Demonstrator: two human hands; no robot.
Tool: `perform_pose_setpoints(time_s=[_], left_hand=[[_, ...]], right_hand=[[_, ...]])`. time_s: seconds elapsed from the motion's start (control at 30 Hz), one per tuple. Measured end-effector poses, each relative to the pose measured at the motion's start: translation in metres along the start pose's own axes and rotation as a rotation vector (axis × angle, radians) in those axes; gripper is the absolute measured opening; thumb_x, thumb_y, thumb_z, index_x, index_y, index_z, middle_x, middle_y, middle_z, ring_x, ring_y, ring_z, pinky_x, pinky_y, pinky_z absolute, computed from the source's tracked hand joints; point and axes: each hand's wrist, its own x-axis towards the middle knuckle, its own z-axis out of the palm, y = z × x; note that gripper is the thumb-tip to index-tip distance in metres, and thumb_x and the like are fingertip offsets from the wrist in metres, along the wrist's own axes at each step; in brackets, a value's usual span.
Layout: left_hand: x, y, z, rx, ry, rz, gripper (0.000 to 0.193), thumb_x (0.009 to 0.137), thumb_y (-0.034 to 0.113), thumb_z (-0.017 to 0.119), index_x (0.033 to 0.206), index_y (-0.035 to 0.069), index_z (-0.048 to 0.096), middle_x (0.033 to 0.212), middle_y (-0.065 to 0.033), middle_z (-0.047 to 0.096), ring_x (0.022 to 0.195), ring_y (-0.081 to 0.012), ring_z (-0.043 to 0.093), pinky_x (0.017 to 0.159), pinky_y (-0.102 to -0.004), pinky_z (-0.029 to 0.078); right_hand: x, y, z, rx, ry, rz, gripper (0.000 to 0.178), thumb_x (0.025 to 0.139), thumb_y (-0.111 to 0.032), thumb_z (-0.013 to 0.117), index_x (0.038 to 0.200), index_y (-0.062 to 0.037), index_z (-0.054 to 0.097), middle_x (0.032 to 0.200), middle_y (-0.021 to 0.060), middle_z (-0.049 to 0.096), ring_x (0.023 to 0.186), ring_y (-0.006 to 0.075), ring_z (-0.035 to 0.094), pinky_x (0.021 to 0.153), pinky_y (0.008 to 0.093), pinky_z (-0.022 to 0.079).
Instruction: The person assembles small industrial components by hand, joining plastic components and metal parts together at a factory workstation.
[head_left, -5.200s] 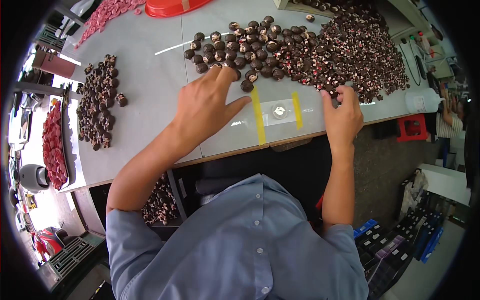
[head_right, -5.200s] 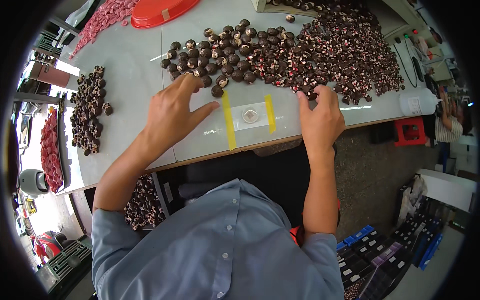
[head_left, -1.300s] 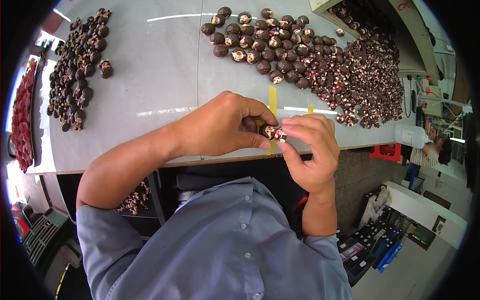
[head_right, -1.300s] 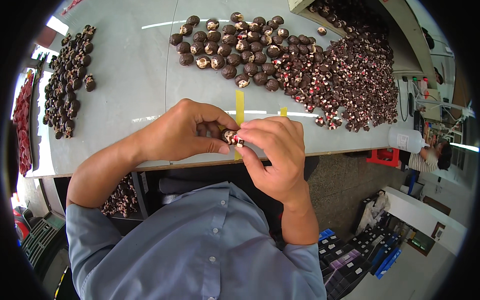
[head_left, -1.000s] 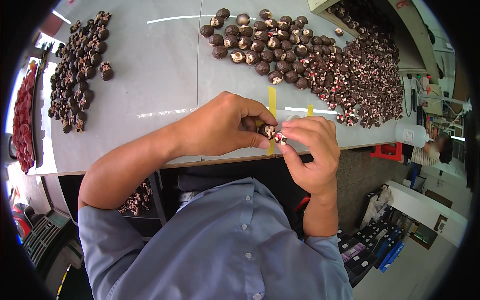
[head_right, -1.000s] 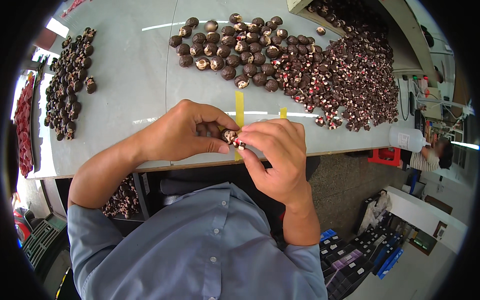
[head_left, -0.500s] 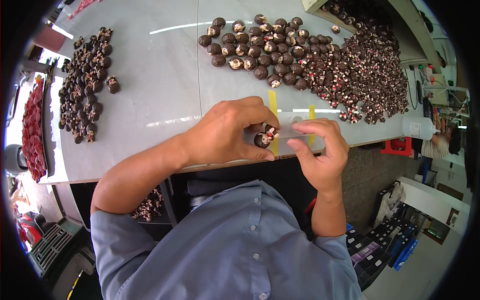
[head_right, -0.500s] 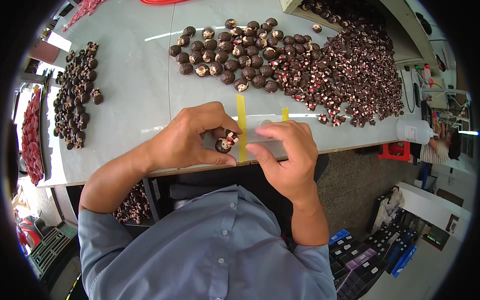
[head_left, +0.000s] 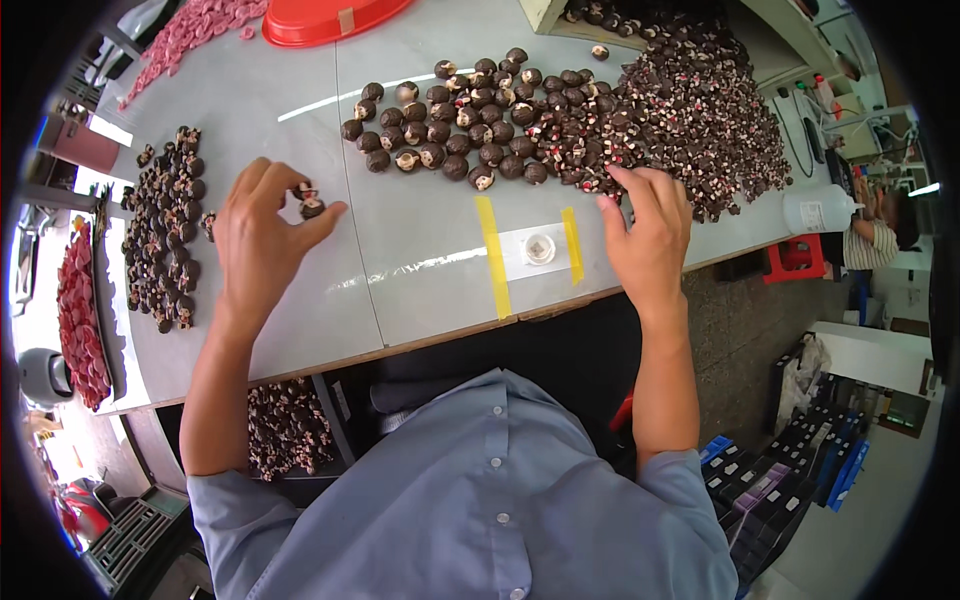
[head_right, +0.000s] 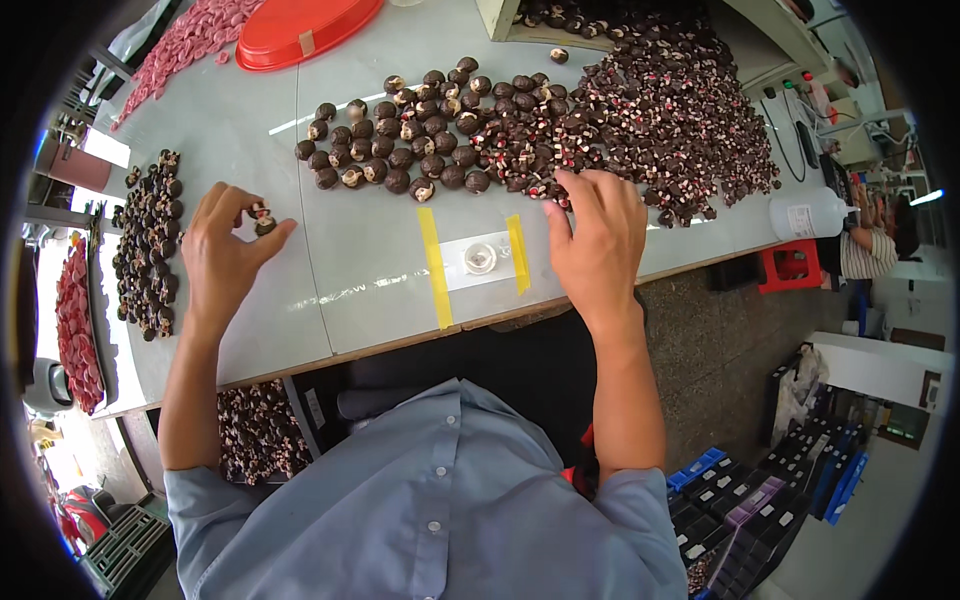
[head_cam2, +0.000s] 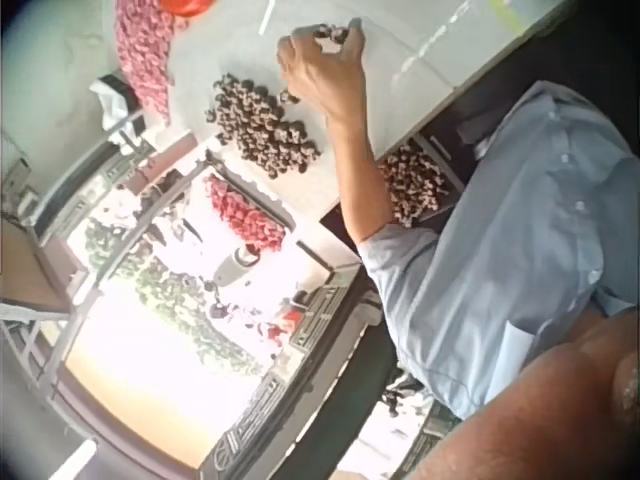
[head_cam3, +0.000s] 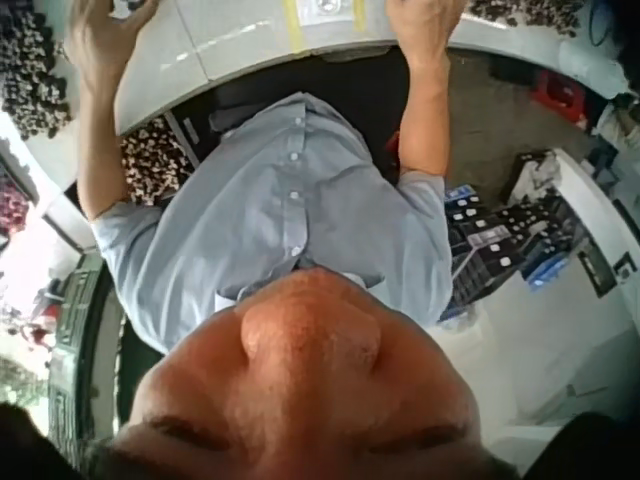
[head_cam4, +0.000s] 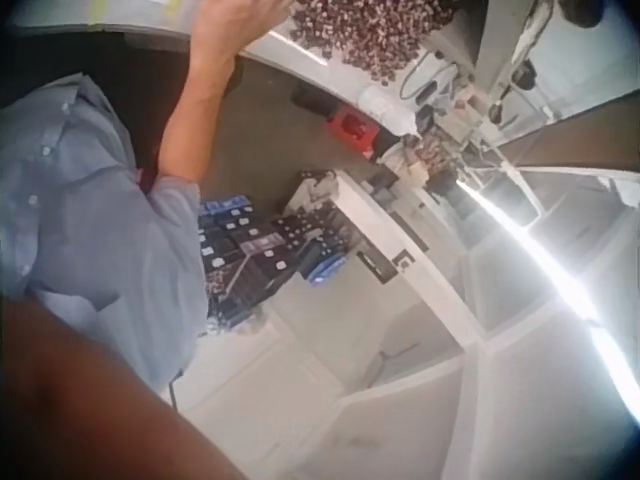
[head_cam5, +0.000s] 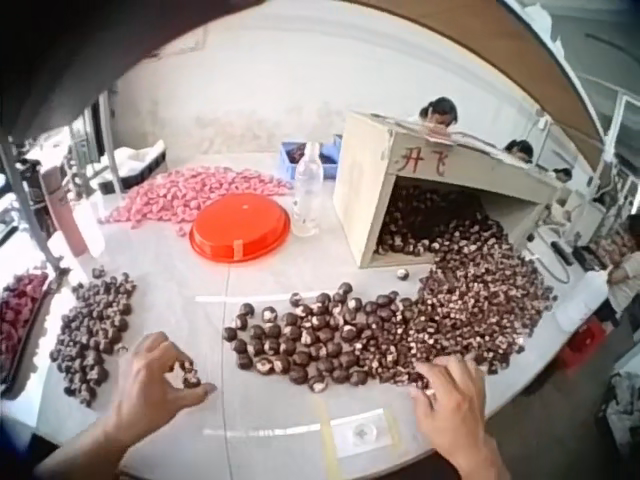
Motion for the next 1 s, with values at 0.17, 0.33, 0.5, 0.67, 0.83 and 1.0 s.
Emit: perform_pose_setpoints(time_s=[0.17,0.33,0.5,0.67,0.83,1.0], left_hand=[[-0.024,-0.041,-0.032,0.306,-0.104,-0.237,0.044,0.084,0.036,0.090,0.111,0.004,0.077,0.094,-0.0098,0.061,0.087,-0.0274,0.061,0.078,-0.0424,0.050],[-0.030,-0.041,-0.024,0.450,-0.008,-0.214,0.056,0.086,0.040,0.088,0.125,0.002,0.072,0.107,-0.0122,0.064,0.108,-0.0327,0.062,0.090,-0.0440,0.052],[-0.003,0.021,0.003,-0.016,-0.072,-0.044,0.046,0.084,0.028,0.089,0.120,0.006,0.070,0.113,-0.0107,0.065,0.108,-0.0328,0.063,0.089,-0.0454,0.052],[0.030,0.076,0.056,-0.097,-0.064,0.421,0.034,0.080,0.017,0.086,0.110,0.013,0.072,0.108,-0.0062,0.062,0.105,-0.0261,0.060,0.085,-0.0411,0.048],[0.046,0.083,0.077,-0.083,-0.141,0.472,0.031,0.077,0.022,0.089,0.104,0.014,0.076,0.106,-0.0040,0.058,0.108,-0.0248,0.059,0.088,-0.0399,0.048],[0.043,0.089,0.073,-0.053,-0.090,0.568,0.029,0.074,0.021,0.087,0.093,0.010,0.068,0.102,-0.0051,0.059,0.101,-0.0236,0.059,0.081,-0.0382,0.046]], right_hand=[[0.009,0.001,0.006,0.085,-0.051,-0.123,0.036,0.082,-0.006,0.082,0.116,-0.0103,0.073,0.119,0.0044,0.071,0.114,0.0288,0.062,0.096,0.0432,0.047],[0.008,0.011,0.009,0.046,-0.040,-0.147,0.033,0.084,-0.006,0.081,0.116,-0.0099,0.073,0.118,0.0046,0.073,0.114,0.0282,0.063,0.095,0.0444,0.045],[0.010,0.010,0.011,-0.016,0.023,-0.248,0.028,0.084,-0.004,0.080,0.112,-0.0098,0.075,0.112,0.0037,0.073,0.110,0.0270,0.064,0.096,0.0440,0.044],[-0.004,0.002,0.003,-0.046,0.067,-0.281,0.024,0.084,-0.002,0.079,0.106,-0.0097,0.076,0.105,0.0034,0.072,0.107,0.0264,0.065,0.098,0.0435,0.042],[-0.002,-0.004,-0.001,0.034,0.007,-0.202,0.034,0.081,-0.003,0.081,0.114,-0.0116,0.075,0.116,0.0020,0.072,0.116,0.0263,0.063,0.100,0.0431,0.041],[0.006,0.003,0.005,0.092,-0.038,-0.187,0.034,0.081,-0.004,0.082,0.113,-0.0115,0.074,0.114,0.0027,0.073,0.119,0.0273,0.063,0.104,0.0450,0.040]])
